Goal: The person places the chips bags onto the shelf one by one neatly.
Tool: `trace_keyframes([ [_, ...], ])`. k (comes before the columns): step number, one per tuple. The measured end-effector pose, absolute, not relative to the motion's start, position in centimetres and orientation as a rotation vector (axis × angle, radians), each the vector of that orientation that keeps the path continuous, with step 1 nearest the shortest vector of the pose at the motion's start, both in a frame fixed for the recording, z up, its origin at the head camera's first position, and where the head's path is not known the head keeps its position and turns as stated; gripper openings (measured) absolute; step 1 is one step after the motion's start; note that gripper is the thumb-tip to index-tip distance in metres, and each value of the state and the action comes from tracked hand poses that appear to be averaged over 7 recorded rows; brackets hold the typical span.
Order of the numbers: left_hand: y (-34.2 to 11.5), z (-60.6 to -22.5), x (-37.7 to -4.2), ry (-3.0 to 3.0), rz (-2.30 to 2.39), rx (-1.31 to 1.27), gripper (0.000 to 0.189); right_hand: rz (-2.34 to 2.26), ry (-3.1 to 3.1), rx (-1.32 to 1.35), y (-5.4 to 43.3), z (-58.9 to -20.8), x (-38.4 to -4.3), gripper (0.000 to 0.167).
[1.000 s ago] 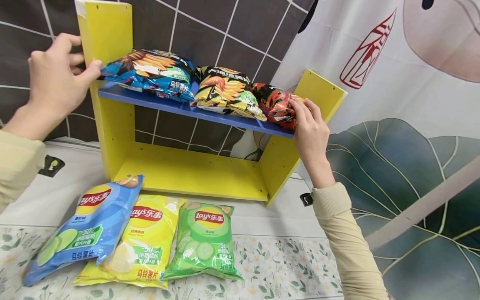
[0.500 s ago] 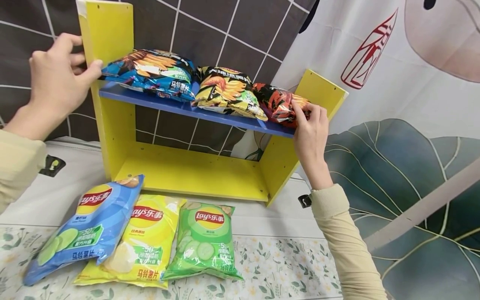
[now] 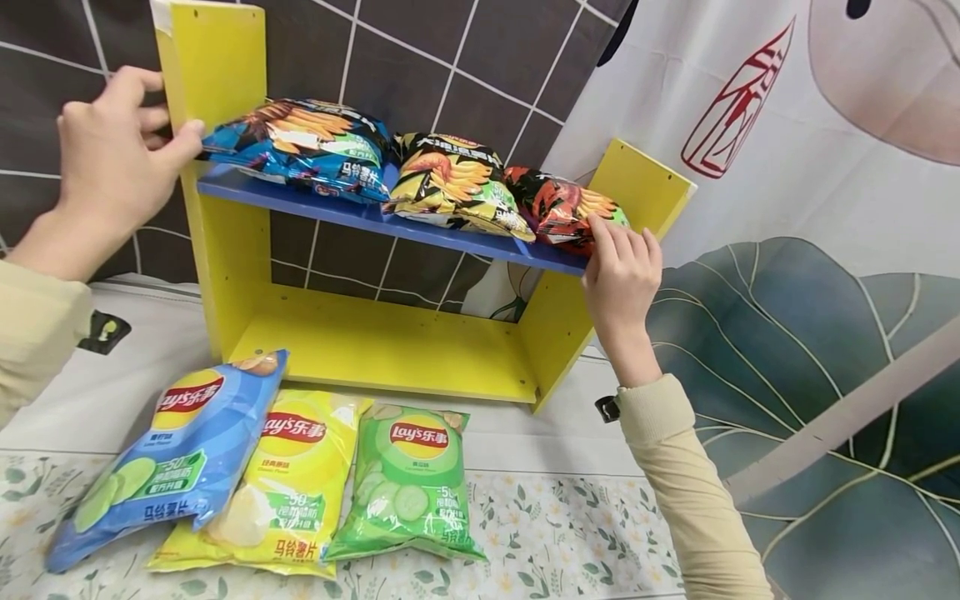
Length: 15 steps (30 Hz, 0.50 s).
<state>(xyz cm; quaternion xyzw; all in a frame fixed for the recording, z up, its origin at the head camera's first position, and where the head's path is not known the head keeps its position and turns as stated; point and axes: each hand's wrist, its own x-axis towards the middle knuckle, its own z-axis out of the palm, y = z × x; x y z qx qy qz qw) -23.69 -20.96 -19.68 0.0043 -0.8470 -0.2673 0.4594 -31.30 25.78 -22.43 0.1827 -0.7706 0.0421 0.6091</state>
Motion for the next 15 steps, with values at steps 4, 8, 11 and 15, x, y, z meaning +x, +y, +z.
trace_keyframes([
  [4,-20.98,-19.70,-23.75,-2.086,-0.661,0.011,0.049,0.101,-1.793,0.431,25.53,-22.60,-31.17,0.031],
  [8,-20.97,-19.68,-23.76,-2.084,-0.662,0.011,0.049,0.096,-1.816,0.459,25.40,-22.78,-31.17,0.033],
  [11,-21.01,-19.70,-23.77,-2.083,-0.663,0.014,0.049,0.067,-1.826,0.469,25.35,-23.01,-31.27,0.036],
  [15,-21.05,-19.72,-23.85,-2.085,-0.665,0.012,0.049,0.043,-1.805,0.456,25.24,-23.38,-31.40,0.038],
])
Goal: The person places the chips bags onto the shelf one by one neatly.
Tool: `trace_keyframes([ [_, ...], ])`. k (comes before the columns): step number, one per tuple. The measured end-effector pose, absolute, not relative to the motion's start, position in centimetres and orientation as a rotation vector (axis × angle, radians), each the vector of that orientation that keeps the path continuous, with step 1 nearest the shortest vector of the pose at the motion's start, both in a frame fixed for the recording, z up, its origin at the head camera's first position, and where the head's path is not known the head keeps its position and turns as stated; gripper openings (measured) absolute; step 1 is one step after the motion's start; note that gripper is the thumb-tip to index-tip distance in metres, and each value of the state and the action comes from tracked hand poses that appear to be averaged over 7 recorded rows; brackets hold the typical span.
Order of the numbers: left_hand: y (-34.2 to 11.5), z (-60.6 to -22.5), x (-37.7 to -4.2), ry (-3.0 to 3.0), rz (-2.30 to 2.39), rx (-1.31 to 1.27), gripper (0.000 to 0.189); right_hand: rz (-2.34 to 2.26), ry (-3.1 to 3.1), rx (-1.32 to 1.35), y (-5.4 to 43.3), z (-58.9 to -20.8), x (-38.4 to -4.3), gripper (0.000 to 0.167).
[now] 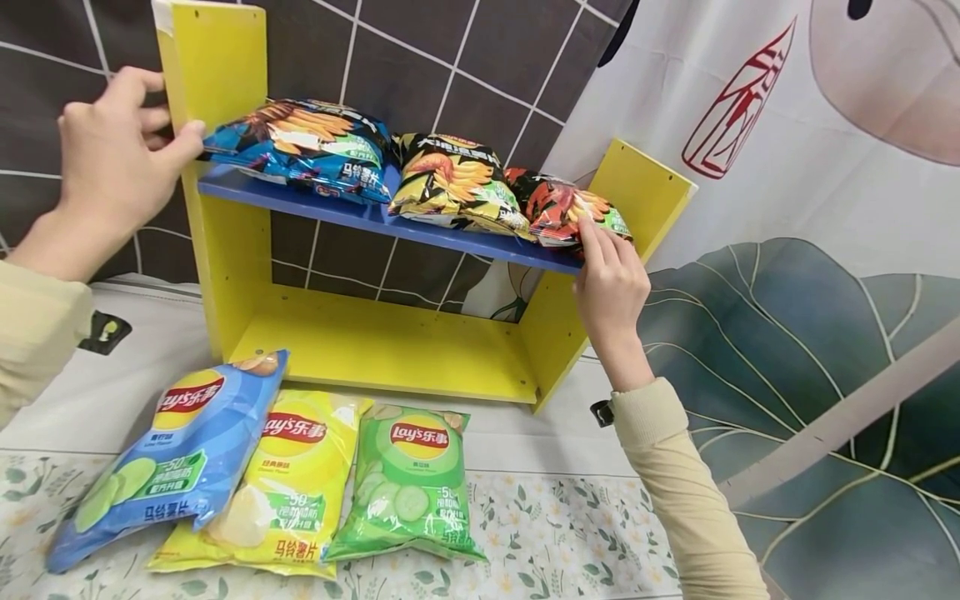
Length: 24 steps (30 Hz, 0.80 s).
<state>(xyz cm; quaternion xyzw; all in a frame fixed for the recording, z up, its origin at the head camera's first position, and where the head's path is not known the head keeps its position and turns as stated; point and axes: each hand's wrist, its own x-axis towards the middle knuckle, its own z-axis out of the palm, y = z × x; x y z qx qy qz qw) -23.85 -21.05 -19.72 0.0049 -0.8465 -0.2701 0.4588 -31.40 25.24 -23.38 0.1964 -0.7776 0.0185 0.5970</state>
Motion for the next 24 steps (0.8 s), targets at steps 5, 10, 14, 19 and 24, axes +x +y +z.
trace_keyframes([
  [5,-21.1,-19.8,-23.9,-2.085,-0.667,0.013,0.049,0.099,-1.791,0.454,25.1,-23.7,-31.4,0.040],
  [10,-21.1,-19.8,-23.9,-2.091,-0.671,0.023,0.049,0.115,-1.828,0.459,25.2,-23.7,-31.2,0.043],
  [14,-21.0,-19.8,-23.9,-2.102,-0.673,0.031,0.049,0.115,-1.869,0.464,25.2,-23.9,-30.8,0.046],
  [19,-21.0,-19.9,-23.9,-2.103,-0.675,0.027,0.049,0.121,-1.906,0.476,25.3,-24.3,-30.2,0.052],
  [24,-21.0,-19.8,-23.9,-2.097,-0.680,0.021,0.049,0.107,-1.885,0.529,25.3,-25.0,-29.4,0.056],
])
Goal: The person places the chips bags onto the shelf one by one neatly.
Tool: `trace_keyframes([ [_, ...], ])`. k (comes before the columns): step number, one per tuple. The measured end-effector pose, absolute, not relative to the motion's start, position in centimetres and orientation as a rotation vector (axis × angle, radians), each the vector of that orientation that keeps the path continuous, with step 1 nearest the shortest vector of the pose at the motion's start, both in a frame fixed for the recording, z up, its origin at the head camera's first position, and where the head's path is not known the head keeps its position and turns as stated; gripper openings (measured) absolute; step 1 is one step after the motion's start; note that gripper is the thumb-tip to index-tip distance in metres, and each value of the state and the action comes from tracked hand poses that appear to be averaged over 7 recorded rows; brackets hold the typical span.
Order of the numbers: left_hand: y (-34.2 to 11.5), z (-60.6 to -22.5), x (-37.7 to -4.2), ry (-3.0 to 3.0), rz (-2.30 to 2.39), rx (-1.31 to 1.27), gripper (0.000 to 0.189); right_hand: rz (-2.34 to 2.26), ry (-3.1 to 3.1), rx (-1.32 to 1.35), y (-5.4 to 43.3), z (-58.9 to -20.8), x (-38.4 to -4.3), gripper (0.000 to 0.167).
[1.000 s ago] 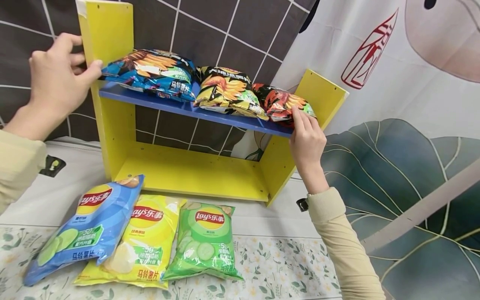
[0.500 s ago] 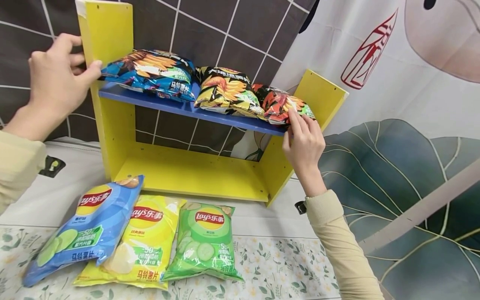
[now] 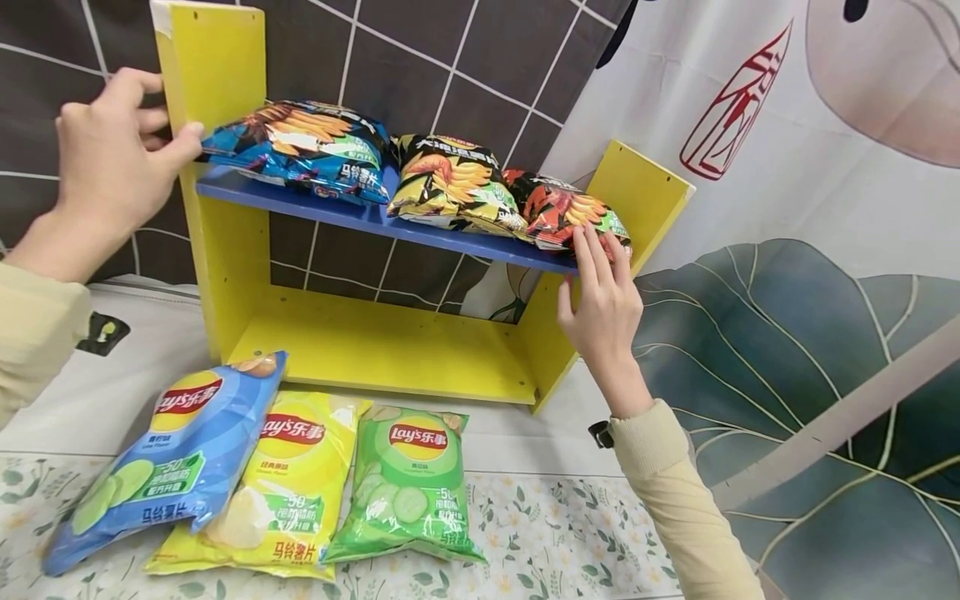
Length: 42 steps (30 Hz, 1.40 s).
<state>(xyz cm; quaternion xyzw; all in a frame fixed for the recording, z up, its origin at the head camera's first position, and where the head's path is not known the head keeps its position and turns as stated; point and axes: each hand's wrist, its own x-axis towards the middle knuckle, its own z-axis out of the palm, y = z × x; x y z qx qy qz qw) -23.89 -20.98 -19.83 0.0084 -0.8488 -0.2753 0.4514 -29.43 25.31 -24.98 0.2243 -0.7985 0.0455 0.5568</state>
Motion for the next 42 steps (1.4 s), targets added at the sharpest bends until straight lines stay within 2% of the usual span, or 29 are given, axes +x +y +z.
trace_keyframes([
  [19,-20.7,-19.7,-23.8,-2.086,-0.691,0.013,0.048,0.010,-1.778,0.853,22.9,-30.1,-25.4,0.059],
  [28,-20.8,-19.7,-23.9,-2.082,-0.685,0.006,0.049,-0.051,-1.807,0.948,21.6,-33.4,-23.2,0.048],
  [42,-21.0,-19.8,-23.9,-2.078,-0.662,0.018,0.048,-0.022,-1.867,1.166,20.3,-38.3,-20.0,0.043],
])
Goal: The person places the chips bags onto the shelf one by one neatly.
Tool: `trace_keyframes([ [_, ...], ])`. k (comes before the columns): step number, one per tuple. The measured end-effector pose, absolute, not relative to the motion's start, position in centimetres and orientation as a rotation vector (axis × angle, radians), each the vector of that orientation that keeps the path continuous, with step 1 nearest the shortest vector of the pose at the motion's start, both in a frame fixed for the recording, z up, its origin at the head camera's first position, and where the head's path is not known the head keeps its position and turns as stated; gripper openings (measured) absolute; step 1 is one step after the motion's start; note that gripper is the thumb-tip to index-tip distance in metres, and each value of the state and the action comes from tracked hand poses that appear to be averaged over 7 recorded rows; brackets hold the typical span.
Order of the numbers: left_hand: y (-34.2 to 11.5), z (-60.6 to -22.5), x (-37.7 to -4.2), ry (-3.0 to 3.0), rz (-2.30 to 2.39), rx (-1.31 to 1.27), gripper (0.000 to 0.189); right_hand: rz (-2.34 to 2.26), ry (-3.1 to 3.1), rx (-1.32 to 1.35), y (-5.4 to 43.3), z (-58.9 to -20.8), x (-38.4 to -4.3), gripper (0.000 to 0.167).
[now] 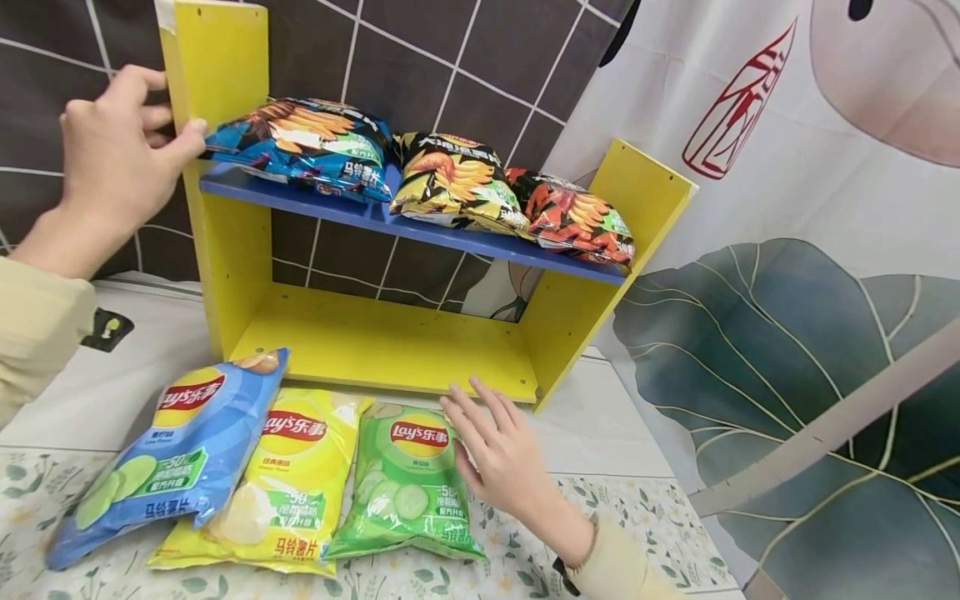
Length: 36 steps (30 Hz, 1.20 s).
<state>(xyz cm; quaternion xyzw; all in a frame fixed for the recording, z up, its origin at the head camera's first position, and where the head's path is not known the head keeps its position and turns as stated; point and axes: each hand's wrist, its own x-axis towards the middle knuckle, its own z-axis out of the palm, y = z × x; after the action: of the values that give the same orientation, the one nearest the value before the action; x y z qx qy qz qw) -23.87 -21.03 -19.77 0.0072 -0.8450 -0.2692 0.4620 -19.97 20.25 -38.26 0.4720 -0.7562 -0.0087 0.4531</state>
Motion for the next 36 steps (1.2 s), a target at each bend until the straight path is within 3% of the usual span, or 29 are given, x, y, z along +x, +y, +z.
trace_keyframes([
  [13,-21.1,-19.8,-23.9,-2.081,-0.672,0.015,0.048,0.020,-2.008,1.362,19.6,-41.6,-17.1,0.047],
  [36,-21.0,-19.8,-23.9,-2.070,-0.683,0.008,0.048,-0.098,-2.023,1.454,19.3,-42.8,-15.4,0.060],
])
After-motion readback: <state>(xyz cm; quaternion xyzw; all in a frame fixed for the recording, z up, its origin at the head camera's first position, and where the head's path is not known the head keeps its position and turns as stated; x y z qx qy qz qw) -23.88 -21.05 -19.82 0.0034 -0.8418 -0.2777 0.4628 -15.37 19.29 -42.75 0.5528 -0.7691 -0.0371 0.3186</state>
